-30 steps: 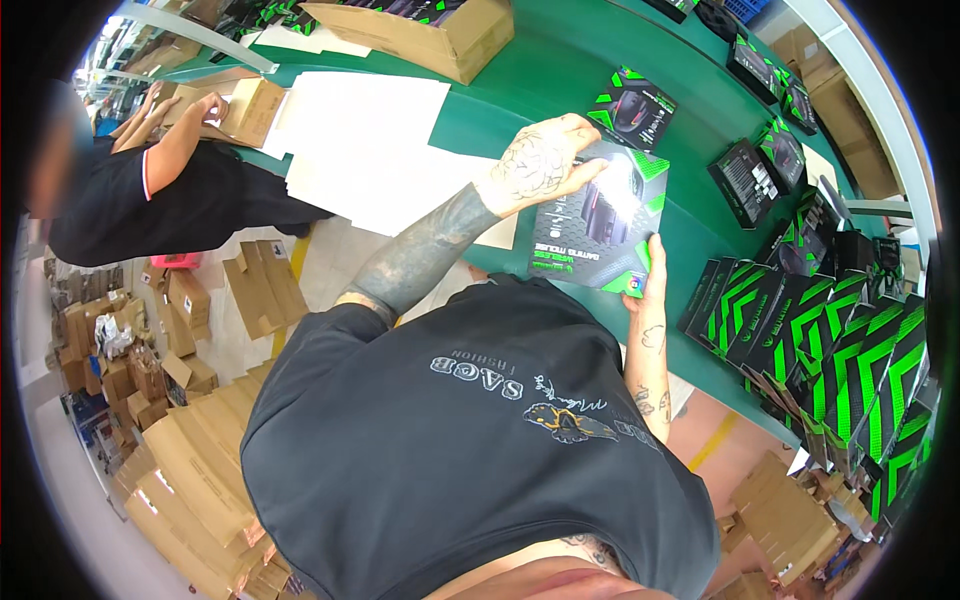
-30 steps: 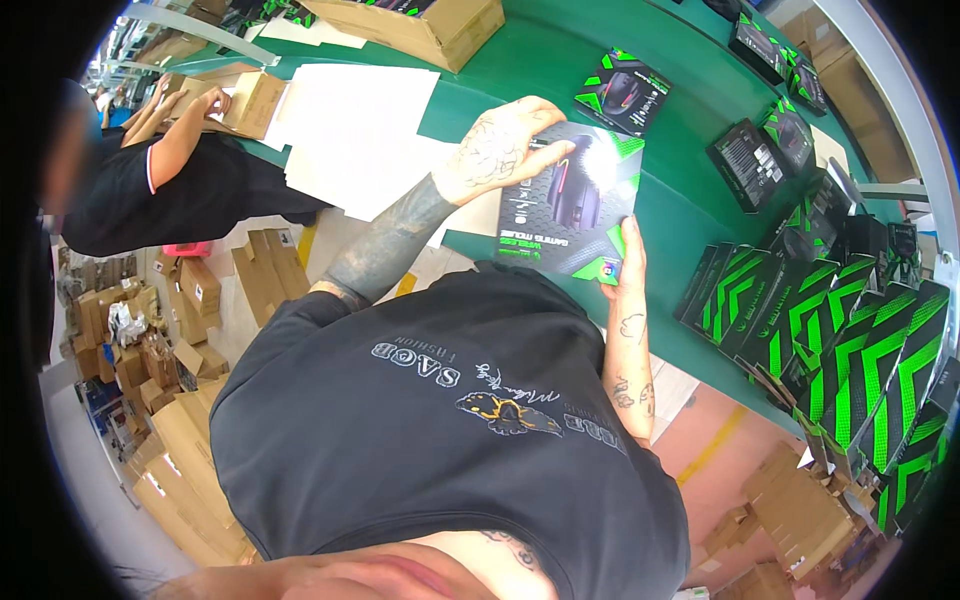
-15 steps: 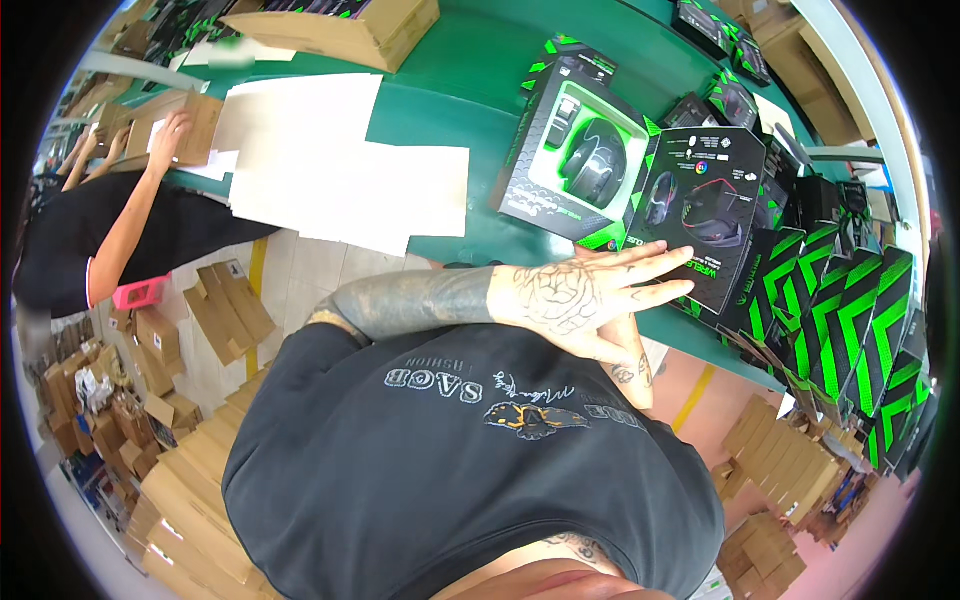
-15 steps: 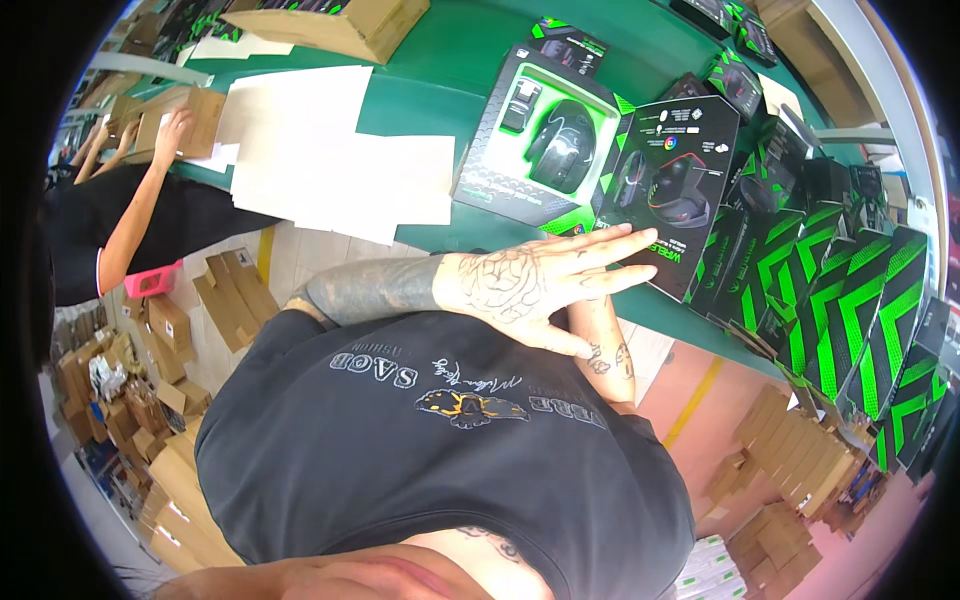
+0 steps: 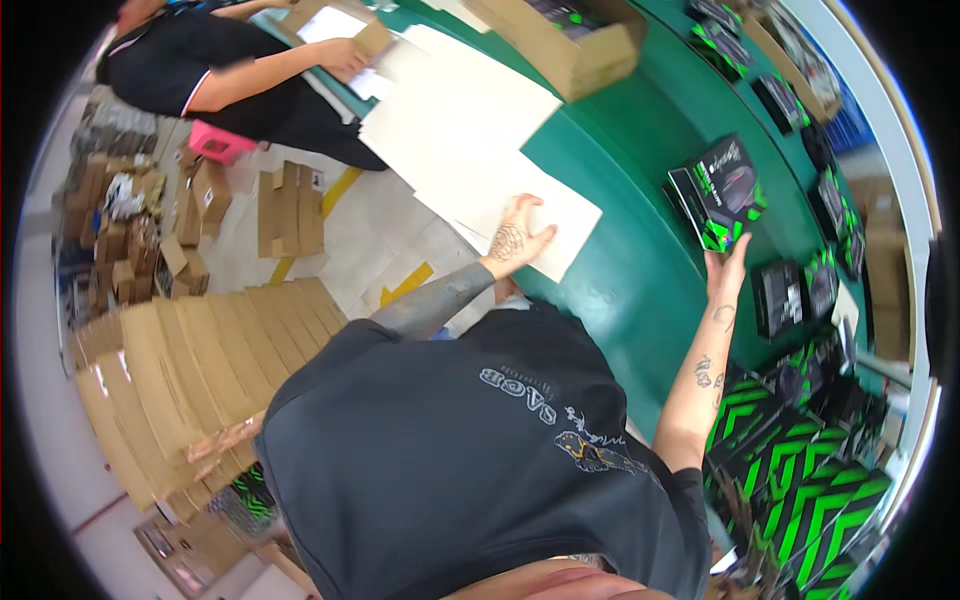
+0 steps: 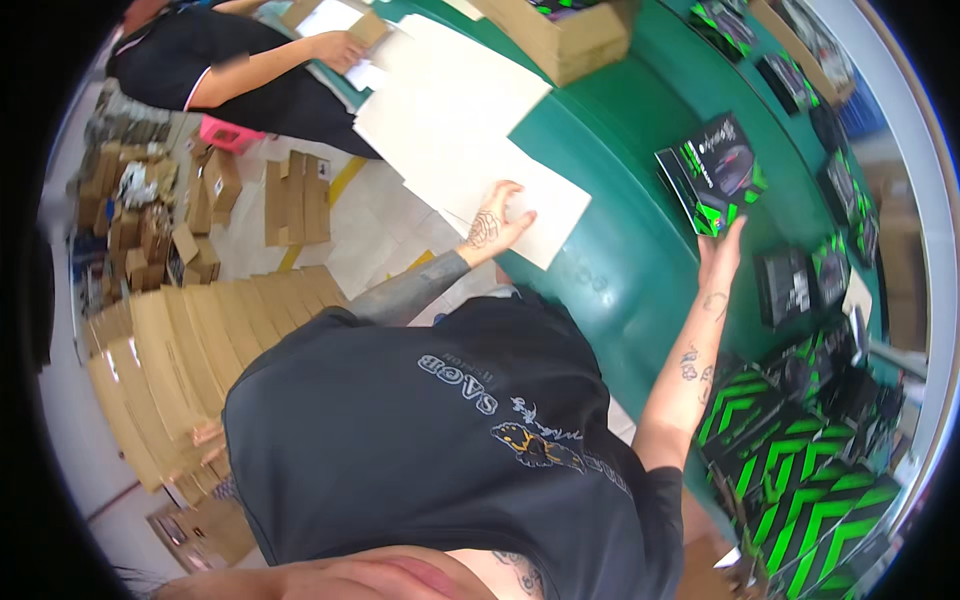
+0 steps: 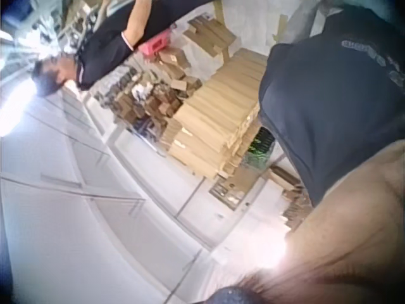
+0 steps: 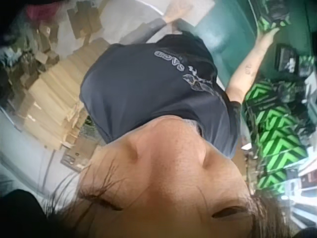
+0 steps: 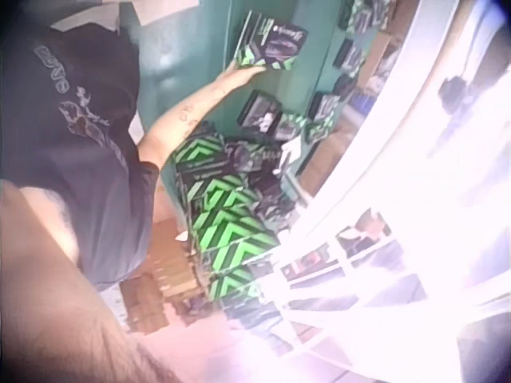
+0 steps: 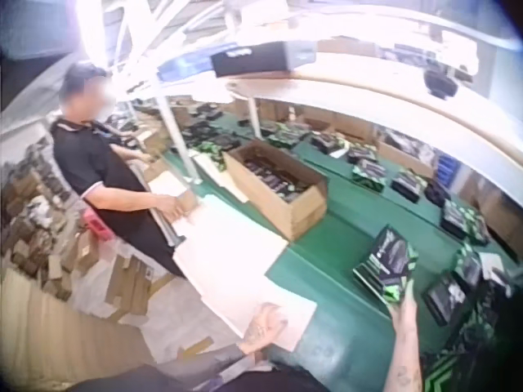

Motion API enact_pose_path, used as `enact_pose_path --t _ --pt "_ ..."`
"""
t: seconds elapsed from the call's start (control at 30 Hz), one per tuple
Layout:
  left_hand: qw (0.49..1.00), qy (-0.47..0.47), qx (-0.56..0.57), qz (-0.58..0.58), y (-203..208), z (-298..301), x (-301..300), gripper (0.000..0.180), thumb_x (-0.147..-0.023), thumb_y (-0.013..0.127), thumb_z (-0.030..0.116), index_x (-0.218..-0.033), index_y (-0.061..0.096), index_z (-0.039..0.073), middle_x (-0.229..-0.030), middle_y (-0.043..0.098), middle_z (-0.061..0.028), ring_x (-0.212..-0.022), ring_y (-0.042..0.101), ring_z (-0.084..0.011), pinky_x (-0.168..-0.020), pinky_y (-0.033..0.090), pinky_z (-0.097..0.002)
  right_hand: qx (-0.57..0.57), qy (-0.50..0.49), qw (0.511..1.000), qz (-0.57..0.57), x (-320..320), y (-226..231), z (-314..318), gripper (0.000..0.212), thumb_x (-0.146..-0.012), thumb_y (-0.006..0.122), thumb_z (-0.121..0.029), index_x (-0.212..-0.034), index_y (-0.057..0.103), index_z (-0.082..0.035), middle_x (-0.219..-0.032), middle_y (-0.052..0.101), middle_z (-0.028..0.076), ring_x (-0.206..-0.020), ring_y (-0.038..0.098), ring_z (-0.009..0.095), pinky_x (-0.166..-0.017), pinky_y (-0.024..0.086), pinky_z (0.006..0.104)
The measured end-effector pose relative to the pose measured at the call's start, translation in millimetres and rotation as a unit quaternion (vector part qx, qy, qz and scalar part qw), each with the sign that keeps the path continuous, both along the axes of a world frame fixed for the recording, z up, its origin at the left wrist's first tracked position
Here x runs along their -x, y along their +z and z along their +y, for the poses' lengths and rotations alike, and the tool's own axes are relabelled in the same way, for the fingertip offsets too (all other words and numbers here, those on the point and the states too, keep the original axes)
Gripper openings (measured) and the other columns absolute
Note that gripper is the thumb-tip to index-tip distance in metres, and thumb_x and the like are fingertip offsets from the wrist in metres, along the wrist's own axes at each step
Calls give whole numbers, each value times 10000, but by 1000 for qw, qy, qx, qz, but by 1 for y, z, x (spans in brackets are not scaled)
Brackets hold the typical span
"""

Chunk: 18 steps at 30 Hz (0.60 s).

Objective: Sorting and packing electronic gaming mice into boxes on an assembly line.

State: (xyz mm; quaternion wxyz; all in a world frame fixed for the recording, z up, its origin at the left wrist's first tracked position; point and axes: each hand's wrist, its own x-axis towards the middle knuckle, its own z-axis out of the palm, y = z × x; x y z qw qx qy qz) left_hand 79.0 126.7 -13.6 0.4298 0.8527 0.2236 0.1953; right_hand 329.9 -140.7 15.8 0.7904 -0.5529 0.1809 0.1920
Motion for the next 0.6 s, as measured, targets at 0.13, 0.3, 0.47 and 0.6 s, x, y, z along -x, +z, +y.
enact_pose_path --t 0.13,0.3,0.47,0.6 --pt "949 199 -143 199 -59 84 41 916 -589 744 377 -1337 292 101 -1376 188 -275 -1271 182 -435 -1026 224 -475 180 185 966 -8 37 -90 -23 488 -859 560 -333 -1215 419 -30 -795 523 35 -628 499 94 -523 405 205" --pt "839 -40 -194 506 -28 135 62 1066 -574 755 307 -1410 104 194 -1445 5 -214 -1305 60 -462 -1030 177 -539 180 183 951 -175 160 -150 -45 303 -856 563 -101 -1135 499 0 -868 568 29 -753 524 89 -668 444 217" --pt "852 25 -173 493 -60 156 87 959 -643 683 235 -1404 102 290 -1449 29 -192 -1288 128 -471 -1027 196 -529 190 205 959 -51 171 -118 -47 261 -868 547 -122 -1104 523 -12 -870 600 51 -725 562 97 -645 463 203" --pt "862 3 -176 475 -54 166 87 815 -678 630 201 -1377 224 306 -1421 129 -188 -1205 319 -449 -981 305 -499 169 187 966 60 156 -111 -48 232 -881 524 -182 -1062 537 -37 -828 622 67 -677 602 120 -559 479 205"
